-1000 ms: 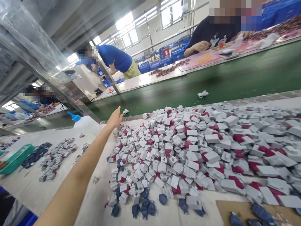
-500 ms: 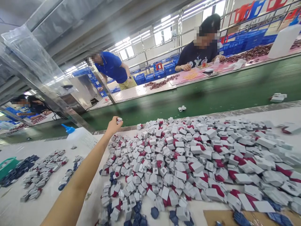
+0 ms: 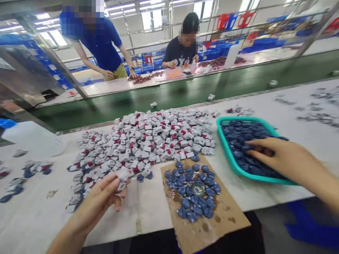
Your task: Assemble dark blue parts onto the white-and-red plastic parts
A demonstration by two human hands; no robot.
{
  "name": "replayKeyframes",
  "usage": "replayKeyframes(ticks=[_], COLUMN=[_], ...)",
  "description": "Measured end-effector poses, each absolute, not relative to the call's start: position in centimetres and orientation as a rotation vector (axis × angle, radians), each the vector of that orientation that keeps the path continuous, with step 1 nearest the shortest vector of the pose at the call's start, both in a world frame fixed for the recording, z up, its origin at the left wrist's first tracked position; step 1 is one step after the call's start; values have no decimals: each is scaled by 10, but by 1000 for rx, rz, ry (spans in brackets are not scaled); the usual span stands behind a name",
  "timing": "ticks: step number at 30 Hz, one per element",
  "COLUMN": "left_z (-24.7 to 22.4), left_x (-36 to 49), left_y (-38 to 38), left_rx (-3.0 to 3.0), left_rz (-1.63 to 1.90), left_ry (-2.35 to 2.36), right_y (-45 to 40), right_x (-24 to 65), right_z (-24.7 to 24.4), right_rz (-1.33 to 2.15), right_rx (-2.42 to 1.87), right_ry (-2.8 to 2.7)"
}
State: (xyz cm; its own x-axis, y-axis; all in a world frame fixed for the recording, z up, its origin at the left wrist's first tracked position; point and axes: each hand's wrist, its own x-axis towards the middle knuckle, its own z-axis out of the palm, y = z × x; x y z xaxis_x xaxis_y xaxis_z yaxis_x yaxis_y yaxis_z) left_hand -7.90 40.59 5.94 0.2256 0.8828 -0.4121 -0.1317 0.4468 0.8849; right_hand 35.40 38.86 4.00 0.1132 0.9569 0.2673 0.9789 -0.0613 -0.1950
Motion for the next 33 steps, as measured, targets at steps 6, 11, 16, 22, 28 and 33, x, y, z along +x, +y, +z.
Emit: replayKeyframes(ticks=[6,11,16,22,28,33], left_z=[11,-1,1,6,7,5], left_x=[-26,-28,-31,-28,-29,-31], left_y=[369,372,378,376,375,374], left_rx=[861,975,996,985,972,1006], left_rz=[1090,969,954,908,877,862], left_ry=[1198,1085,1071,1081,1067,1040], right_y=[404,408,401,374,356,357], right_x=[372,372,356,285,240,242], right_z=[31,30,47,71,44,31], right_rz=[-336,-355,-317,64,581,656], right_rx=[-1924,-1824,-1903,-1808,-1617,-1531], right_ry=[-2082,-2164,-2042,-1974,-2157,-2318])
